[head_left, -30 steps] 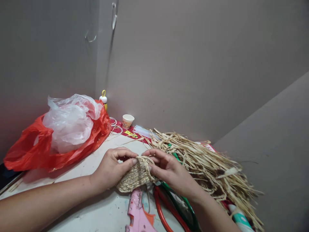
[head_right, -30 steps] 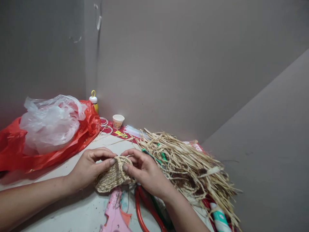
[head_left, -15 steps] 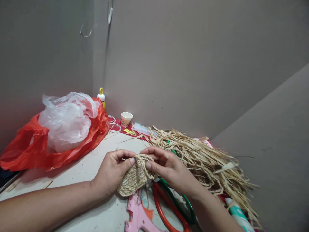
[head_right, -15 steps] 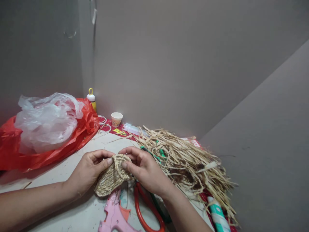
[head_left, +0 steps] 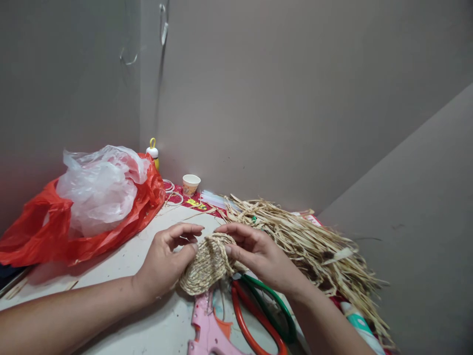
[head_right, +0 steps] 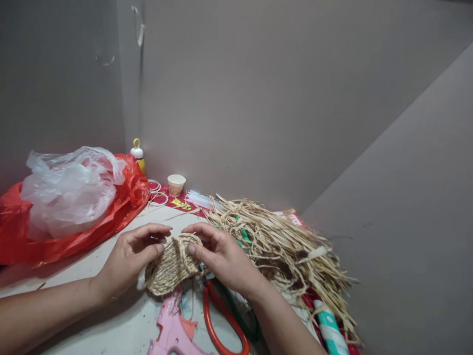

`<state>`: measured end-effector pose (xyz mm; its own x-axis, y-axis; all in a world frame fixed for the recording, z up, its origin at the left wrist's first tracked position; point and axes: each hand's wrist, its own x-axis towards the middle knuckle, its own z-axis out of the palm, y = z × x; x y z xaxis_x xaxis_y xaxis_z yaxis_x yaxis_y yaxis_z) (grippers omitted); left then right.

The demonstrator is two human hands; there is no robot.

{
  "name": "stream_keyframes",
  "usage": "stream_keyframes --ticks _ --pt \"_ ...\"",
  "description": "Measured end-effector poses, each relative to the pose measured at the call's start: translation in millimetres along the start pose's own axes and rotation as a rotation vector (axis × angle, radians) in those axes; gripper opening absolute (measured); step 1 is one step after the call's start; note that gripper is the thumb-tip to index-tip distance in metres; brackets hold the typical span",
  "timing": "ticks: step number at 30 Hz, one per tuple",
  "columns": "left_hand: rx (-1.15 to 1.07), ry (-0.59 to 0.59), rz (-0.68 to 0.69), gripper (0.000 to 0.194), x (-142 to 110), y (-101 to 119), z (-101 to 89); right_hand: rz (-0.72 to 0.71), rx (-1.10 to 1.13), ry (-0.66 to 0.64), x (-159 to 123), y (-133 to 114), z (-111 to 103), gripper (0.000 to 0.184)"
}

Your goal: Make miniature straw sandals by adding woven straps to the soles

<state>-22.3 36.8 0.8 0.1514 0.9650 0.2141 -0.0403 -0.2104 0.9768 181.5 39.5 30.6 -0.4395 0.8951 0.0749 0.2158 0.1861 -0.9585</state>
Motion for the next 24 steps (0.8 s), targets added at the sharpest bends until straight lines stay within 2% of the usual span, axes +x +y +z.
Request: stream_keyframes --ticks 4,9,13,18,24 --pt "0.169 0.058 0.172 0.012 -1.2 -1.9 0.6 0.009 0.005 -0.007 0.8 0.0 1.2 0.026" --pt "0.288 0.076 0.333 0.010 -3.0 -3.8 -0.8 0.025 -0.009 -0.025 -0.7 -1.8 4.9 0.024" --pt "0.339 0.026 0.417 0.012 -0.7 -5.2 -3.2 0.030 -0.035 -0.047 -1.7 -4.4 8.0 0.022" --pt "0.356 -0.065 0.466 0.021 1.5 -3.9 -4.6 0.029 -0.058 -0.049 -2.3 -3.8 8.9 0.021" --pt "0.342 -0.121 0.466 0.015 1.9 -2.6 -4.4 0.040 -0.023 -0.031 -1.0 0.9 7.2 0.026"
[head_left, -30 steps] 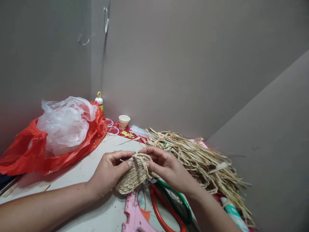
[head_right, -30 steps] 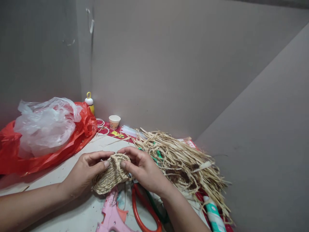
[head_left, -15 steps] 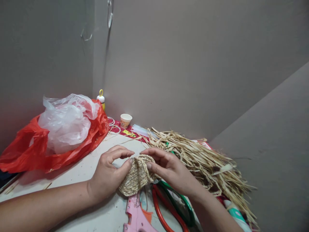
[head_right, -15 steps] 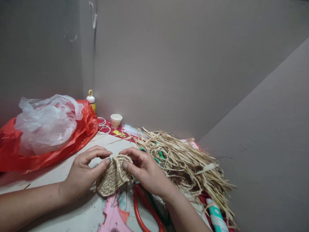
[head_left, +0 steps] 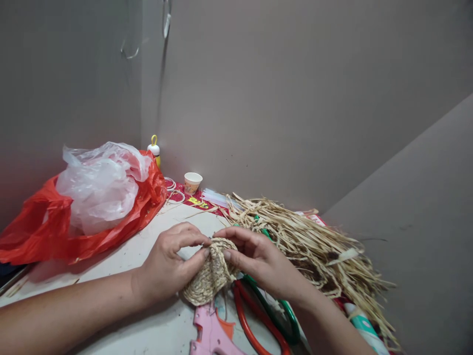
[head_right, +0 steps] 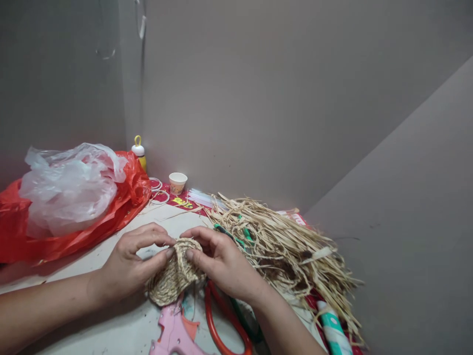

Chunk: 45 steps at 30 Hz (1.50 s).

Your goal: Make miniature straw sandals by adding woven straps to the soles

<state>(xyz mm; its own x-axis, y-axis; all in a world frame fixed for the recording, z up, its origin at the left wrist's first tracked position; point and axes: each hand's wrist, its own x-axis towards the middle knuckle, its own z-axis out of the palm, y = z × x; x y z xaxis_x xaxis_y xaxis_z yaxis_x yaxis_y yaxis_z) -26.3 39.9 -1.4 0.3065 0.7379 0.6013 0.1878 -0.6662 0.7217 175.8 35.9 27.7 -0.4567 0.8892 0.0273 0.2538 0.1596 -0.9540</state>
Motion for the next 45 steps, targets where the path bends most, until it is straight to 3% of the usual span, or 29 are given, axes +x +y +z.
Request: stream_keyframes --ticks 7,16,20,27,33,40,42,45 --pt "-0.017 0.010 -0.047 0.012 3 1 -0.5 -0.007 0.037 0.009 0 -4 0 0.025" --pt "-0.192 0.002 -0.247 0.006 7 4 -0.7 -0.023 0.070 0.026 -1 -6 -3 0.026" --pt "-0.283 -0.015 -0.317 0.008 6 0 0.7 -0.034 0.025 0.018 -1 -5 -3 0.023" --pt "-0.351 -0.039 -0.310 0.015 4 9 -0.4 -0.138 -0.169 0.065 -4 -7 -7 0.018" --pt "-0.585 0.091 -0.581 0.014 8 13 -1.3 -0.157 -0.189 0.069 -6 -6 -5 0.018" --pt "-0.875 0.166 -0.792 0.010 16 -9 -5.0 -0.177 -0.172 0.099 -6 -2 -7 0.013" --pt "-0.972 0.132 -0.896 0.016 16 -13 -5.4 -0.187 -0.122 0.077 -6 -1 -9 0.012" --pt "-1.105 -0.128 -1.022 0.034 14 -14 -4.2 -0.183 -0.065 0.022 -6 -1 -10 0.011"
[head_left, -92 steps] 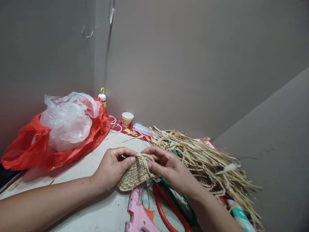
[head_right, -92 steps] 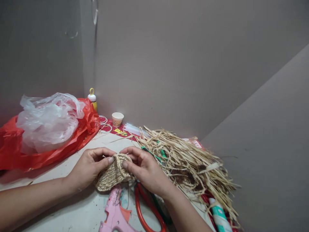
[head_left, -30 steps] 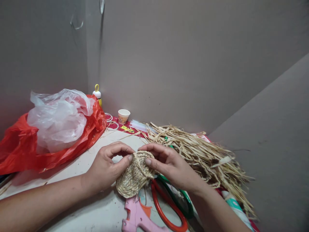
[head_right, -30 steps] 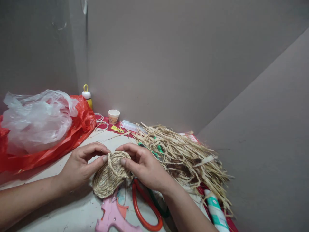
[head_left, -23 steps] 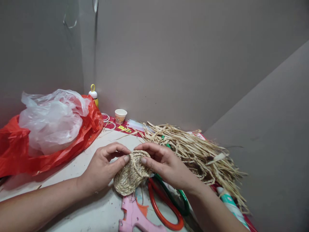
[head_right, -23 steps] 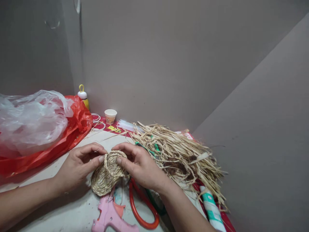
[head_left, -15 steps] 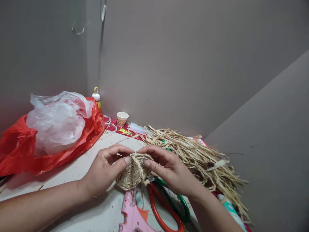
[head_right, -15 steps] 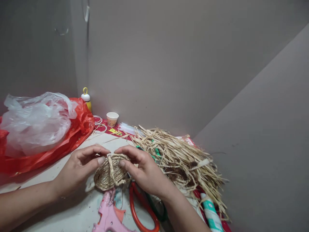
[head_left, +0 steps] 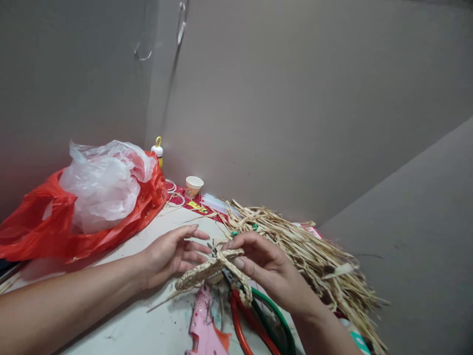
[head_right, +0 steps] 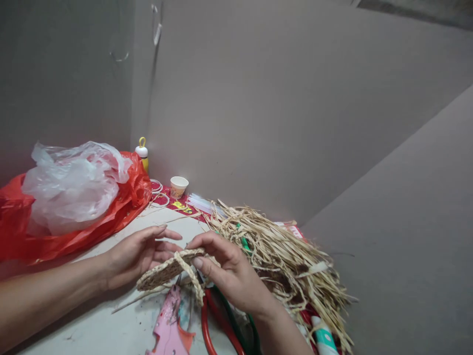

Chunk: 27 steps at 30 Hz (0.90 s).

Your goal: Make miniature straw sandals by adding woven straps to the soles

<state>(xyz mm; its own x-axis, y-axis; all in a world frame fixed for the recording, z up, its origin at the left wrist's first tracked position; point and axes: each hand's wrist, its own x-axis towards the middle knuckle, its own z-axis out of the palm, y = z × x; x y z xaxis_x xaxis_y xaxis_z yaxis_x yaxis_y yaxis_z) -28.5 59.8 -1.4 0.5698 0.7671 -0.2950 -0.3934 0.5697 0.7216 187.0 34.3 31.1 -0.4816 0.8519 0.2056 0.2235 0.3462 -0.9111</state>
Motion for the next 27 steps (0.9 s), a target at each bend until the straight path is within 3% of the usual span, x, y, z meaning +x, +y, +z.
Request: stream_keyframes --ticks 3,6,10,15,17,21,27 --pt "0.031 -0.242 -0.150 0.051 -4 -5 3.7 0.018 0.009 -0.029 1 0 1 0.012" --pt "0.092 -0.340 -0.171 0.048 -7 -9 7.4 0.021 0.005 -0.027 1 -2 3 0.013" --pt "0.148 -0.291 -0.086 0.037 -10 -9 12.1 -0.007 -0.020 -0.015 2 -5 5 0.011" --pt "0.066 -0.259 0.008 0.026 -14 -7 17.8 -0.014 -0.114 0.021 2 -10 3 0.028" --pt "0.035 -0.202 0.038 0.024 -13 -6 17.4 -0.024 -0.146 0.129 1 -12 0 0.031" --pt "0.030 -0.157 0.108 0.026 -10 -2 13.8 -0.096 -0.238 0.369 -4 -18 -2 0.017" --pt "0.083 -0.177 0.207 0.035 -10 0 12.6 -0.023 -0.370 0.226 -6 -28 15 0.011"
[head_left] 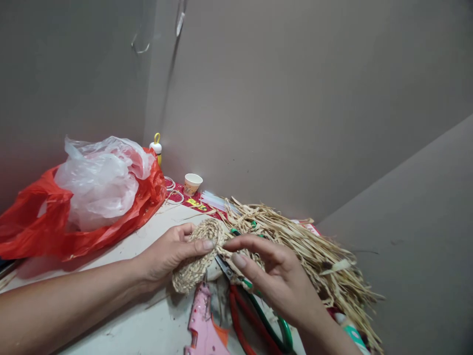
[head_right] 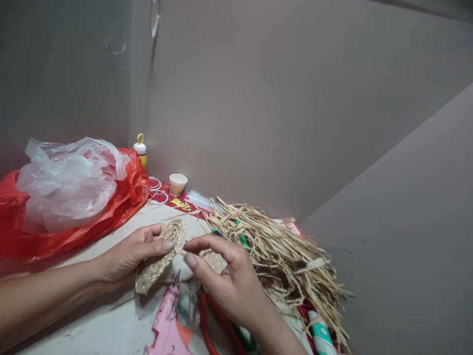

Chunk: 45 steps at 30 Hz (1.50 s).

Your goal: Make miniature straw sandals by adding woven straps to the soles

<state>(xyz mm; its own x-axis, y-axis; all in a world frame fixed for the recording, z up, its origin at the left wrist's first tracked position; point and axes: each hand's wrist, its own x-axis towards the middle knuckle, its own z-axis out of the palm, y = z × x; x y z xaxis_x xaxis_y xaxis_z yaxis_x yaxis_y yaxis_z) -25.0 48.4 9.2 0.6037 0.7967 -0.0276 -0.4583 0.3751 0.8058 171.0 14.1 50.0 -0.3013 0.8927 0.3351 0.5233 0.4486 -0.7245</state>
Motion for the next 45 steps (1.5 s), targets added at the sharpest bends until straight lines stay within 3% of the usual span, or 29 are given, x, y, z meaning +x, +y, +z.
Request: stream_keyframes --ticks 15,27,45 --pt "0.041 0.023 0.076 0.030 -2 -3 3.5 0.177 0.198 -0.070 2 7 13 0.017" --pt "-0.010 0.019 -0.065 0.022 -3 -6 1.6 0.207 0.379 -0.128 6 8 16 0.017" --pt "-0.094 0.034 -0.098 0.013 -4 -3 7.2 0.266 0.462 -0.122 6 8 25 0.018"
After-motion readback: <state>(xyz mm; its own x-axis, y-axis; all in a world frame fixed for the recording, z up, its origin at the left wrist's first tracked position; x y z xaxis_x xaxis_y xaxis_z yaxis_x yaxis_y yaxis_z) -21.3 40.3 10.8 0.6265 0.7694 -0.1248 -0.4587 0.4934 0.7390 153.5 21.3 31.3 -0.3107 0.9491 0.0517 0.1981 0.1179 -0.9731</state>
